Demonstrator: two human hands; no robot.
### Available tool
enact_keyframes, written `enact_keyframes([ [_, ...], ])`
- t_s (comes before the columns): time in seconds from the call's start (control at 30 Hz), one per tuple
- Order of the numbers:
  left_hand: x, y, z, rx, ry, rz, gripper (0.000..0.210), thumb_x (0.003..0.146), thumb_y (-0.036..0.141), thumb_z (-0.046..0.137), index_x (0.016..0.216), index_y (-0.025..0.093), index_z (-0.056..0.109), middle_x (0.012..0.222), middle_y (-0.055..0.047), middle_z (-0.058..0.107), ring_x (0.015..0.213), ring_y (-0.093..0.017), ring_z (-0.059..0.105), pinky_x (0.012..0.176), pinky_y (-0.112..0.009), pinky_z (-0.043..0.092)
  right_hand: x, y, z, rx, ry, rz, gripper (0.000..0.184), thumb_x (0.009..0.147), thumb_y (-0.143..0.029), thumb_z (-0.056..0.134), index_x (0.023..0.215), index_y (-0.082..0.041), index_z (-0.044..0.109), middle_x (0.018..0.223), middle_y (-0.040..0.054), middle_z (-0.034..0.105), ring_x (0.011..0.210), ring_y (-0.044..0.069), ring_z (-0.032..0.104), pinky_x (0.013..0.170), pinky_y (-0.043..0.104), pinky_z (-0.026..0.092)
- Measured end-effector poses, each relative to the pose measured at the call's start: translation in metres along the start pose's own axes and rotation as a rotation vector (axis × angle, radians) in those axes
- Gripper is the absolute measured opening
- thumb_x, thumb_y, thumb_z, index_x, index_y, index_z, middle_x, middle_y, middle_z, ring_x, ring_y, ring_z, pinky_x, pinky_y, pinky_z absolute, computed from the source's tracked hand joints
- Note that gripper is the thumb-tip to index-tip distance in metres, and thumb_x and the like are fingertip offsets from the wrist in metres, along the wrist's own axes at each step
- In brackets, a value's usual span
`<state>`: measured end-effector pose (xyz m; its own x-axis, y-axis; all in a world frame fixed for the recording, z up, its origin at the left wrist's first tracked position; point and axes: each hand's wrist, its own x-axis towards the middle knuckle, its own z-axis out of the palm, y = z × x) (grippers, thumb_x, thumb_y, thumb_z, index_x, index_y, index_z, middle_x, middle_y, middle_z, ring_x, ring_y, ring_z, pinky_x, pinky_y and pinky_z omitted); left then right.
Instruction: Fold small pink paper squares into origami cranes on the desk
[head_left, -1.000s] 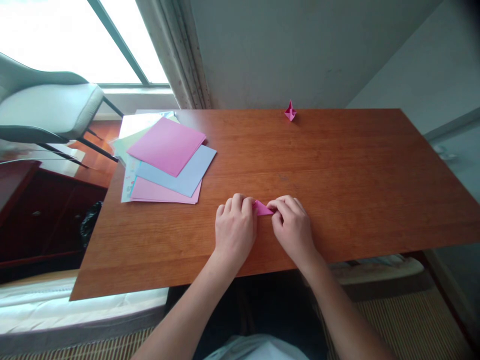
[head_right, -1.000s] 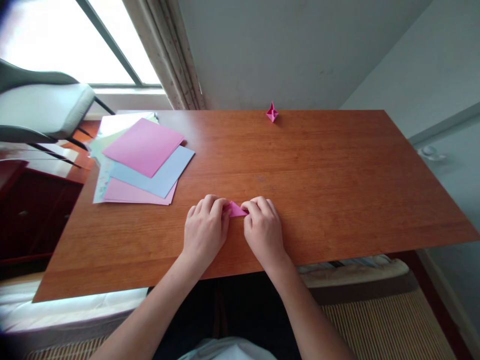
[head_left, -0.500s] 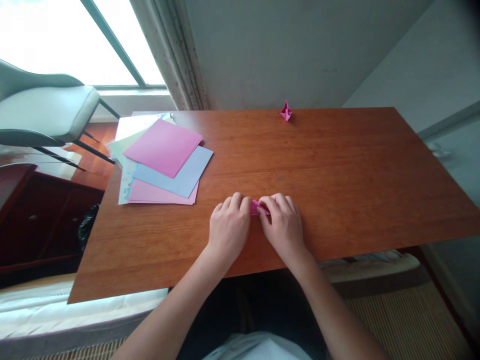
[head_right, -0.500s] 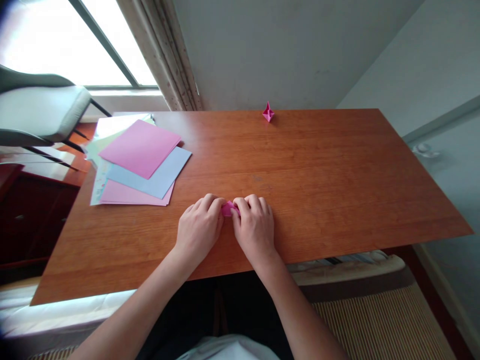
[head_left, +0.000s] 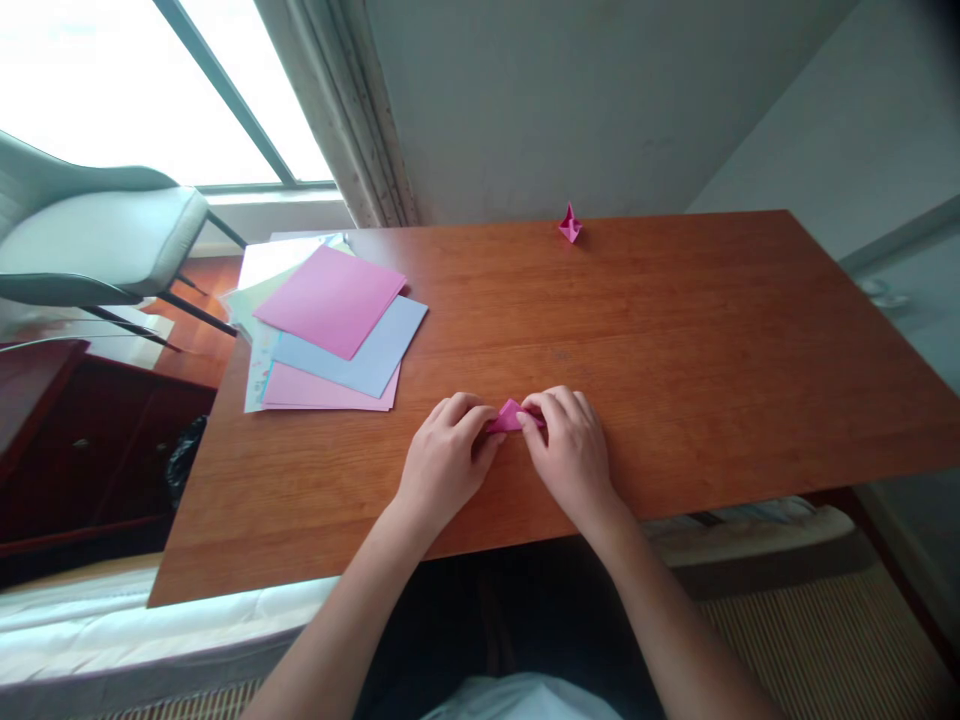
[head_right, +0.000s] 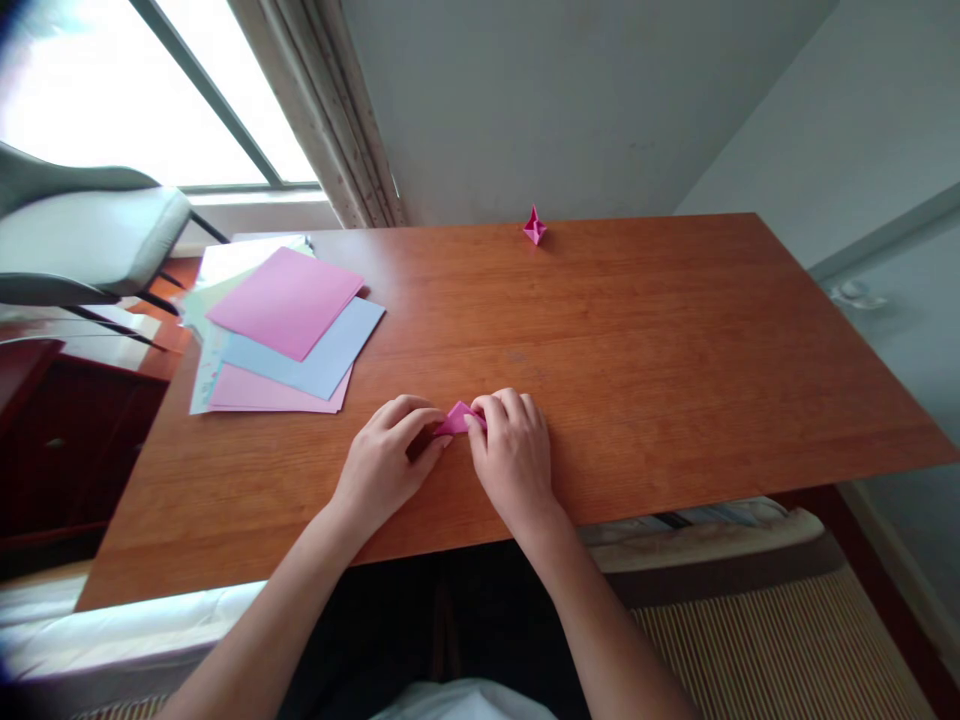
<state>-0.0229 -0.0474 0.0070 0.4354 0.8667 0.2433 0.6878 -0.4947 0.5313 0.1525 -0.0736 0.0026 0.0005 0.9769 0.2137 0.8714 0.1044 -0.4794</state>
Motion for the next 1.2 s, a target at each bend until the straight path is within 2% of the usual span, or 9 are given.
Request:
enact_keyframes([
  [0.3,0.001,-0.002,0.001,-0.023,-0.013,0.013,0.007,0.094,0.02,0.059,0.095,0.022,0.066,0.098,-0.004,0.067,0.09,-0.02,0.062,0.081,-0.033,0.051,0.002,0.005,-0.008,0.179,-0.037,-0.025,0.006,0.091,-0.025,0.064,0.094,-0.022,0.06,0.099,0.0072,0.067,0.094,0.025,0.058,0.085,0.04,0.047],
  [0.43,0.0,-0.002,-0.001,-0.107,-0.001,0.021,0.01,0.096,0.02,0.057,0.094,0.022,0.066,0.104,-0.004,0.069,0.094,-0.019,0.063,0.084,-0.033,0.05,0.0,0.007,-0.014,0.291,-0.059,0.005,0.006,0.09,-0.021,0.065,0.092,-0.023,0.06,0.092,0.0031,0.069,0.087,0.022,0.061,0.083,0.038,0.048],
  [0.5,-0.001,-0.001,-0.003,-0.159,0.002,0.007,0.008,0.095,0.02,0.058,0.094,0.022,0.065,0.1,-0.004,0.071,0.091,-0.018,0.064,0.082,-0.032,0.051,0.0,0.008,-0.017,0.386,-0.056,0.019,0.005,0.091,-0.022,0.064,0.094,-0.024,0.06,0.092,0.0022,0.07,0.085,0.02,0.063,0.081,0.036,0.049],
  [0.6,-0.001,0.0,-0.005,-0.207,0.021,-0.063,0.005,0.093,0.02,0.061,0.093,0.022,0.066,0.086,-0.002,0.071,0.079,-0.017,0.064,0.073,-0.028,0.051,0.0,0.006,-0.02,0.512,-0.048,0.007,0.002,0.092,-0.024,0.061,0.094,-0.025,0.062,0.102,0.0043,0.071,0.094,0.02,0.066,0.077,0.033,0.051],
  [0.73,0.0,0.002,-0.008,-0.354,0.052,-0.104,0.008,0.091,0.018,0.061,0.094,0.021,0.067,0.095,-0.004,0.072,0.077,-0.015,0.066,0.068,-0.024,0.052,0.002,-0.001,-0.021,0.614,-0.047,0.026,0.005,0.092,-0.029,0.064,0.094,-0.025,0.066,0.121,0.0073,0.068,0.109,0.023,0.065,0.08,0.033,0.055],
  [0.9,0.0,0.003,-0.01,-0.451,0.09,-0.081,0.011,0.088,0.011,0.06,0.088,0.019,0.067,0.093,-0.004,0.071,0.083,-0.014,0.066,0.076,-0.025,0.053,0.001,-0.009,-0.013,0.741,-0.051,0.064,0.006,0.092,-0.029,0.065,0.094,-0.025,0.07,0.103,0.0047,0.074,0.095,0.021,0.069,0.085,0.034,0.056],
  [1.0,-0.002,0.002,-0.009,-0.462,0.092,-0.131,0.009,0.087,0.012,0.061,0.089,0.019,0.066,0.087,-0.003,0.07,0.075,-0.013,0.064,0.068,-0.023,0.052,-0.001,-0.009,-0.006,0.833,-0.023,0.135,0.007,0.09,-0.031,0.068,0.091,-0.024,0.071,0.097,0.0043,0.075,0.091,0.021,0.07,0.083,0.035,0.056],
  [1.1,-0.002,0.002,-0.009,-0.485,0.037,-0.174,0.003,0.087,0.017,0.065,0.089,0.019,0.066,0.081,-0.002,0.07,0.069,-0.012,0.063,0.062,-0.022,0.05,-0.002,-0.005,-0.001,0.922,-0.007,0.24,0.011,0.087,-0.034,0.072,0.09,-0.023,0.072,0.095,0.0047,0.075,0.087,0.021,0.07,0.08,0.034,0.057],
  [1.2,-0.001,0.004,-0.012,-0.502,-0.041,-0.178,0.002,0.088,0.02,0.066,0.089,0.019,0.067,0.08,-0.002,0.071,0.068,-0.013,0.063,0.063,-0.022,0.05,-0.001,-0.002,-0.002,0.976,-0.005,0.318,0.013,0.086,-0.034,0.072,0.089,-0.022,0.071,0.09,0.004,0.074,0.082,0.019,0.069,0.075,0.032,0.056],
])
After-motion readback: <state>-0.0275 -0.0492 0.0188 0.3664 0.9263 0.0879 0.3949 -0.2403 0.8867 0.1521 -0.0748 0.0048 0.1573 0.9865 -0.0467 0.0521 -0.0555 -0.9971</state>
